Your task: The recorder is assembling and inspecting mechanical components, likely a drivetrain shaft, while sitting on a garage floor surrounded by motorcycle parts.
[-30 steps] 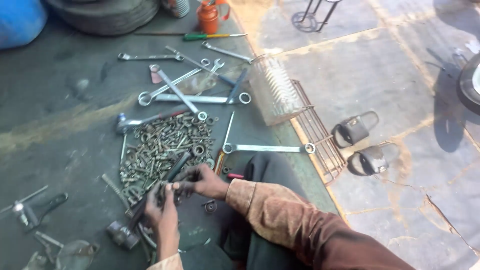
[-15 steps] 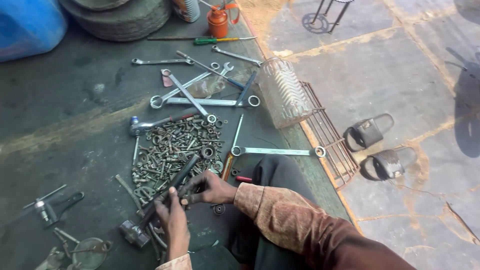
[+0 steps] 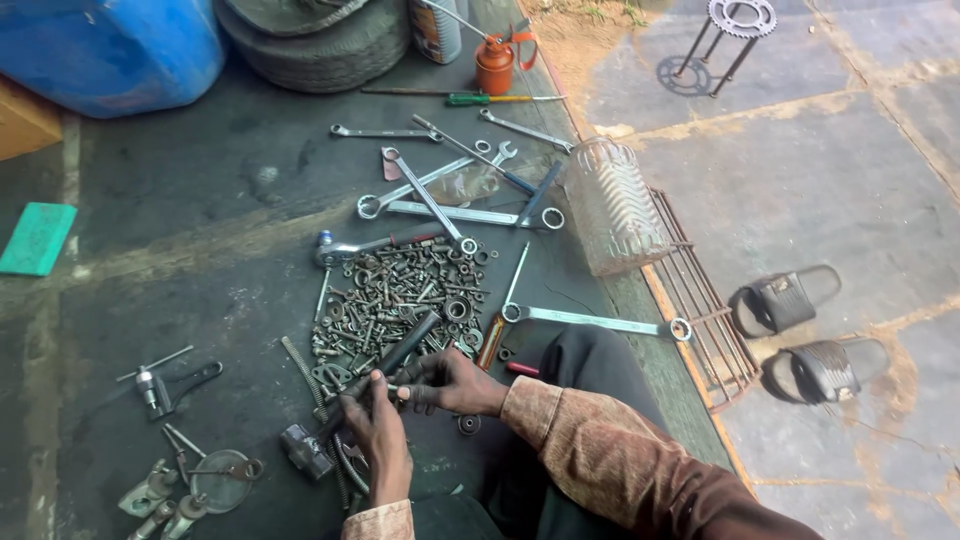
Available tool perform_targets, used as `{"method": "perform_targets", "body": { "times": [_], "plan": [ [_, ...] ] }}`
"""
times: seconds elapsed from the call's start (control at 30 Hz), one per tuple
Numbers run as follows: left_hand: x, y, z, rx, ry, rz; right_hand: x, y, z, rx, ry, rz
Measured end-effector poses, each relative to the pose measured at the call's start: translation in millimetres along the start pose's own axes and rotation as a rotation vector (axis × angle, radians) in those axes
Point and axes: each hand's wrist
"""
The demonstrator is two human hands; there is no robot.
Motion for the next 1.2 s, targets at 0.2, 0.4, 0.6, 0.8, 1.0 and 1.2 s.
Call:
{"method": "perform_targets", "body": {
  "times": [0.2, 0.4, 0.6, 0.8, 1.0, 1.2],
  "plan": [
    [-6.4, 7.1, -3.1, 0.003, -0.108, 0.044, -11.8, -2.3, 4.6, -0.045, 0.105, 0.07],
    [19.1, -6.3, -0.2, -0.036, -0.131, 0.003, -18.2, -1.4, 6.5, -0.096, 0.209, 0.207],
    [14.5, -5.1, -1.5, -0.044, -0.107, -0.02, 5.2, 0.4, -2.0, -0.122, 0.142, 0.129],
    [15.8, -3.8, 0.3, -0.032, 0.07, 0.047, -2.6, -1.4, -0.2, -0.127, 0.075, -0.032],
    [8.0, -0.8, -4.6, 0.003, -0.041, 0.075, -0.9, -5.4, 7.2, -0.224, 0.199, 0.059],
    [12.0, -0.4, -5.3, 0.09, 0.121, 0.037, -9.8, -7.0, 9.6, -0.249, 0.081, 0.088]
  ]
}}
Point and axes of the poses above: each hand's wrist, its own y-axis away from the middle knuckle, its own z-axis out of the back of the hand, x = y × z, and after that the axes turned 1 degree about -y, right-handed
